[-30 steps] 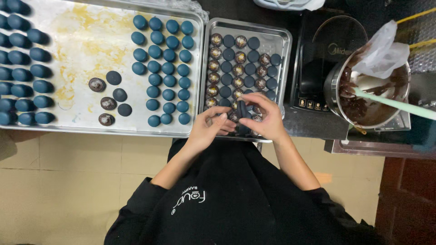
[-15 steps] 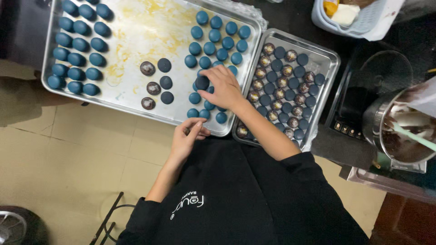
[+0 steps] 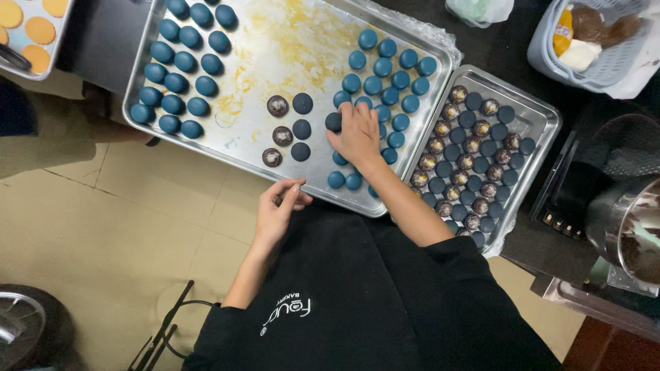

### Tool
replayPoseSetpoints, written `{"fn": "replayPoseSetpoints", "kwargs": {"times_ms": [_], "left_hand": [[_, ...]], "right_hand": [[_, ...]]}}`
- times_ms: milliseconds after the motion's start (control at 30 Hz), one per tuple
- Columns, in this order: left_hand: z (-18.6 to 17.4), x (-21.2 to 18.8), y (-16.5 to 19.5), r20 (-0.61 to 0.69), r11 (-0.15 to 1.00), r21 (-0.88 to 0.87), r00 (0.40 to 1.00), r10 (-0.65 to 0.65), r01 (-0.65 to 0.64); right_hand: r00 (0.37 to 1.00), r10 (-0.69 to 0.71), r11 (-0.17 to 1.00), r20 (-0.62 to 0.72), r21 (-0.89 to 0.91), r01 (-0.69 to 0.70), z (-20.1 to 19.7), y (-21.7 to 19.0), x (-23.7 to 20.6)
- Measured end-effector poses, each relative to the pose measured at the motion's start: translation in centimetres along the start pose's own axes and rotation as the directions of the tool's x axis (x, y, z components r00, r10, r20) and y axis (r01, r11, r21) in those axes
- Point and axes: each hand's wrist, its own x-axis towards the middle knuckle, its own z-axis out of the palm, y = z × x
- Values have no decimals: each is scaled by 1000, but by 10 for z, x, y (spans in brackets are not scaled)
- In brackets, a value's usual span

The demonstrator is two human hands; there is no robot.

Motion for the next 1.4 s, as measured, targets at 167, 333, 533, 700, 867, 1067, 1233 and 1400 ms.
{"fn": "replayPoseSetpoints", "kwargs": {"times_ms": [167,333,533,700,867,1067,1233,1400], "left_hand": [[-9,7,0,5,1000,-14,1000,-3,3],[-31,17,-2,-47,1000,-18,999,-8,8],[-75,67,9,-234,930,306,930,282,-205],[-95,69,13,-253,949,173,919,303,-265],[-99,60,3,-262,971,110,936,235,-213],[-108,52,-9,-292,981,-7,938,185,-196],[-115,46,-12,-316,975,7,924,214,-223],[-118,40,-14,-337,975,31,916,216,-219]], "right_hand": [[999,45,999,-22,12,-45,-9,-11,0],[998,-52,992,-33,115,56,-24,-15,9],[930,-337,941,146,49,334,10,-26,63],[875,-388,919,289,47,392,24,-27,80],[866,-414,910,279,105,401,24,-21,86],[882,-448,885,142,212,415,30,-37,93],[867,-465,881,178,191,433,40,-58,98],[863,-456,889,216,155,431,45,-63,100]]}}
